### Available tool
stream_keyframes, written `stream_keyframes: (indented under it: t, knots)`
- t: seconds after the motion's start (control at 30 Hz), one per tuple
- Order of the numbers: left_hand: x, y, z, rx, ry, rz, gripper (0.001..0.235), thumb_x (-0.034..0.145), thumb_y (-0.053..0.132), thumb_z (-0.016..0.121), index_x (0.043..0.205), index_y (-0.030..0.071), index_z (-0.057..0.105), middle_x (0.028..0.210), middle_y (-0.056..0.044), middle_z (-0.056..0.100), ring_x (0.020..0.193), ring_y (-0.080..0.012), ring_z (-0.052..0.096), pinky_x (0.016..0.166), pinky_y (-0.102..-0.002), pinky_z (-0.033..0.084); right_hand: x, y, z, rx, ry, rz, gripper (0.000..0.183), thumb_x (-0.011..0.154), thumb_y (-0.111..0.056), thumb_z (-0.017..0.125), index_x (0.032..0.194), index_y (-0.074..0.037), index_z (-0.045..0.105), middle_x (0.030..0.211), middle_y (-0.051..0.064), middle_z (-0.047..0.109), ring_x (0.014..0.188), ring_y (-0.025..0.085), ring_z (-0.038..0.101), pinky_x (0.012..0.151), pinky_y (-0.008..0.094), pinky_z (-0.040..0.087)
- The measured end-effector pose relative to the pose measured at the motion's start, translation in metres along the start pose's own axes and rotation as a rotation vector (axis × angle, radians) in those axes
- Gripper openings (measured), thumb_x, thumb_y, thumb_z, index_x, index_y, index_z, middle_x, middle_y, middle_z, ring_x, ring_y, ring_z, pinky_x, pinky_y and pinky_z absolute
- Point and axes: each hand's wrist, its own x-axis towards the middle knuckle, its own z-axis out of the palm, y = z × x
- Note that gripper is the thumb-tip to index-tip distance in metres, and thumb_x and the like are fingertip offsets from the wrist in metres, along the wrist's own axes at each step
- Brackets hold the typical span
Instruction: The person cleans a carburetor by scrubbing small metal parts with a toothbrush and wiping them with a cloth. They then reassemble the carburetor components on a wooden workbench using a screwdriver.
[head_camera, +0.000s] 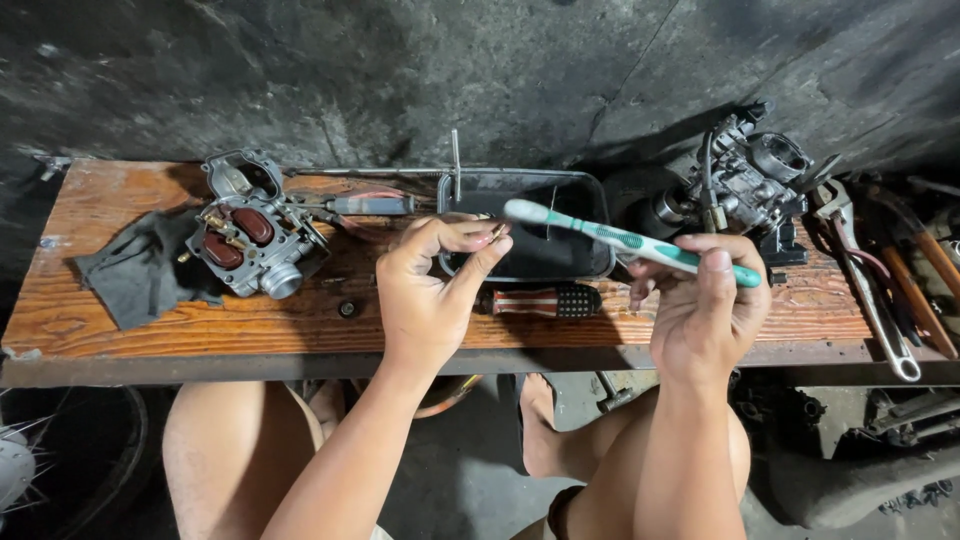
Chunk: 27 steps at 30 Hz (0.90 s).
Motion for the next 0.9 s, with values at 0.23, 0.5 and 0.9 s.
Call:
stream_keyframes:
  t: [0.23,0.5,0.9]
  knots:
    - [-0.001,0.001,0.0,-0.023,0.001,-0.025,0.017,0.085,0.011,0.087,0.078,0.004,0.072,0.085,-0.009,0.08,0.09,-0.0258,0.078,0.088,-0.037,0.059,-0.001,0.001,0.0,-0.019,-0.027,-0.011,0.03,0.11,-0.026,0.051,0.108,0.004,0.055,0.077,0.024,0.07,0.068,0.027,0.076,0.055,0.031,0.062]
    - [0.0,-0.004,-0.002,-0.035,0.005,-0.022,0.019,0.084,0.011,0.087,0.081,0.001,0.071,0.087,-0.014,0.078,0.094,-0.0274,0.077,0.09,-0.04,0.058,-0.004,0.001,0.0,-0.008,-0.027,-0.045,0.032,0.109,-0.027,0.051,0.107,0.004,0.055,0.077,0.024,0.069,0.064,0.026,0.074,0.054,0.031,0.062]
    - [0.007,0.013,-0.005,-0.134,-0.053,-0.047,0.019,0.095,0.007,0.074,0.085,-0.001,0.061,0.097,-0.017,0.08,0.097,-0.0221,0.077,0.093,-0.038,0.057,0.0,-0.013,0.017,-0.39,-0.228,-0.071,0.018,0.104,-0.007,0.057,0.107,0.009,0.064,0.073,0.024,0.068,0.049,0.019,0.062,0.045,0.03,0.053]
